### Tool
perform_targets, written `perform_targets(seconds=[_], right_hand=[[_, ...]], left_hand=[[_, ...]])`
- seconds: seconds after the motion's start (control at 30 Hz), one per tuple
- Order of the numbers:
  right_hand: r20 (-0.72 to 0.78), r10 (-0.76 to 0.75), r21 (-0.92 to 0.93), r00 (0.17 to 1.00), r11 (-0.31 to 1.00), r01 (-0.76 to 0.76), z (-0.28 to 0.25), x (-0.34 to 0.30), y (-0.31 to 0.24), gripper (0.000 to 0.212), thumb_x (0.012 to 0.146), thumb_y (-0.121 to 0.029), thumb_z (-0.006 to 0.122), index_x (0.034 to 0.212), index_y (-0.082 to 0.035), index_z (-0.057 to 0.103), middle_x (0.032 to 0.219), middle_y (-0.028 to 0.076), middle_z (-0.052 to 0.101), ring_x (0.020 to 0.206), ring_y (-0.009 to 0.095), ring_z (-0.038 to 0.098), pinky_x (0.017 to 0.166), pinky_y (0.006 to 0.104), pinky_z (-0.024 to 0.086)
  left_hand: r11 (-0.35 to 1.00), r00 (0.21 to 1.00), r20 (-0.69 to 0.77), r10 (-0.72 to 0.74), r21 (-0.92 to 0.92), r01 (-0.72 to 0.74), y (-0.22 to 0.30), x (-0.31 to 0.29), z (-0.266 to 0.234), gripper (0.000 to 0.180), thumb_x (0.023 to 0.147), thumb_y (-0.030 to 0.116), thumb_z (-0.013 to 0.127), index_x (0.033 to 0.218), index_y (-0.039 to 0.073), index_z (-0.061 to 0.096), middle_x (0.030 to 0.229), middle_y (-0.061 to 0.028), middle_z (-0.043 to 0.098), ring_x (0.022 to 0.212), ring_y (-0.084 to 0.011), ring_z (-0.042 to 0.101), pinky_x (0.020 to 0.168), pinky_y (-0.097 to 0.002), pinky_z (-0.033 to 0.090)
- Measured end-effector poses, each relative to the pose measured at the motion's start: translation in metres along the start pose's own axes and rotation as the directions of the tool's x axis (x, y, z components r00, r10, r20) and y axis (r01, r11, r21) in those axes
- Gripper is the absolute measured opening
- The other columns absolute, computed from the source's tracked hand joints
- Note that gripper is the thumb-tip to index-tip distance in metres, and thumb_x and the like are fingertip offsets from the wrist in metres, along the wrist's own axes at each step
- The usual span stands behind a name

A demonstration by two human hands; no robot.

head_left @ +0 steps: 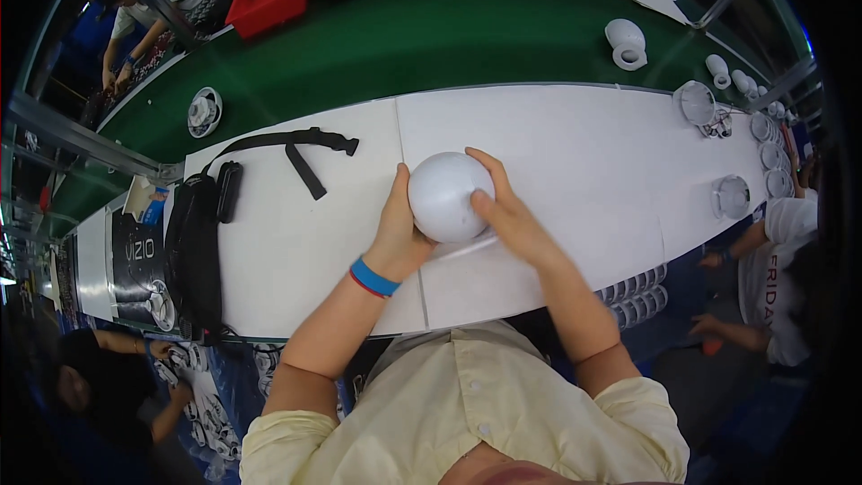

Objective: Manually assembling lamp components by attaching white dome covers to metallic bases on an assembly line.

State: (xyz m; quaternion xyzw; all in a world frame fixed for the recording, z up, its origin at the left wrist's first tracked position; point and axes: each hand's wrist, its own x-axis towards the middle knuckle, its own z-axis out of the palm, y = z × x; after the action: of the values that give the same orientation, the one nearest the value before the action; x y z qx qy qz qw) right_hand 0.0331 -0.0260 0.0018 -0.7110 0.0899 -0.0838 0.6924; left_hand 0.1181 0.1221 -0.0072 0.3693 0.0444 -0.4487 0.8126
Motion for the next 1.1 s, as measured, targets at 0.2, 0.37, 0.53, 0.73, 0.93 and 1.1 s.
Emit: perform_targets(seconds=[0.2,0.37,0.53,0.73,0.93,1.1], right_hand=[[0.077,0.213,0.091,0.974,0.971,-0.219,-0.004,0.087,-0.001,0.07,0.086,-0.031,0.069,0.144,-0.011,0.035,0.134,0.013,0.048,0.124,0.024,0.047,0.099,0.0406,0.045],[-0.386,0.058,0.227,0.921,0.973,0.034,-0.074,0.254,0.031,0.071,0.08,-0.036,0.076,0.132,0.002,0.045,0.118,0.015,0.059,0.103,0.024,0.061,0.082,0.0372,0.055],[-0.576,-0.011,-0.06,0.818,0.998,-0.029,-0.096,0.318,0.038,0.087,0.072,-0.049,0.078,0.134,0.004,0.046,0.123,0.023,0.058,0.113,0.03,0.057,0.096,0.0419,0.046],[-0.395,-0.861,-0.899,0.319,0.434,0.059,0.035,0.32,-0.015,0.065,0.084,-0.039,0.068,0.13,0.003,0.048,0.128,0.022,0.053,0.119,0.035,0.05,0.104,0.0429,0.035],[0.279,0.019,0.094,0.96,0.994,-0.047,0.276,0.35,0.056,0.083,0.079,-0.006,0.071,0.147,-0.001,0.022,0.113,0.02,0.058,0.091,0.023,0.063,0.075,0.0309,0.054],[0.242,0.065,0.04,0.968,0.996,-0.077,0.286,0.362,0.065,0.047,0.082,0.004,0.056,0.128,0.007,0.047,0.096,0.017,0.063,0.072,0.019,0.064,0.059,0.0272,0.054]], left_hand=[[0.999,0.996,0.071,-0.047,0.032,0.045,0.038,0.002,-0.021,0.071,0.099,0.061,0.025,0.144,0.008,0.036,0.143,-0.0156,0.043,0.124,-0.0338,0.052,0.103,-0.0443,0.044],[0.888,0.98,-0.04,0.196,0.432,-0.16,0.047,0.032,-0.086,0.063,0.099,0.052,0.042,0.142,0.006,0.038,0.139,-0.0163,0.047,0.115,-0.0334,0.06,0.092,-0.0387,0.051],[0.861,0.942,-0.032,0.335,0.416,-0.292,0.024,0.042,-0.1,0.043,0.101,0.034,0.049,0.13,0.002,0.048,0.126,-0.0128,0.055,0.1,-0.0256,0.066,0.079,-0.033,0.055],[0.726,0.814,-0.034,0.58,0.475,-0.498,0.006,0.05,-0.093,0.026,0.102,0.019,0.049,0.121,0.001,0.051,0.109,-0.0109,0.062,0.085,-0.0177,0.067,0.069,-0.0279,0.056],[0.665,0.631,-0.242,0.738,0.421,-0.617,0.015,0.051,-0.097,0.017,0.103,0.017,0.044,0.111,0.003,0.048,0.092,-0.0069,0.059,0.071,-0.0123,0.061,0.063,-0.026,0.053],[0.575,0.461,-0.356,0.813,0.368,-0.731,0.032,0.052,-0.101,0.017,0.103,0.016,0.043,0.115,0.004,0.042,0.092,-0.0044,0.051,0.074,-0.0084,0.05,0.063,-0.0238,0.046]])
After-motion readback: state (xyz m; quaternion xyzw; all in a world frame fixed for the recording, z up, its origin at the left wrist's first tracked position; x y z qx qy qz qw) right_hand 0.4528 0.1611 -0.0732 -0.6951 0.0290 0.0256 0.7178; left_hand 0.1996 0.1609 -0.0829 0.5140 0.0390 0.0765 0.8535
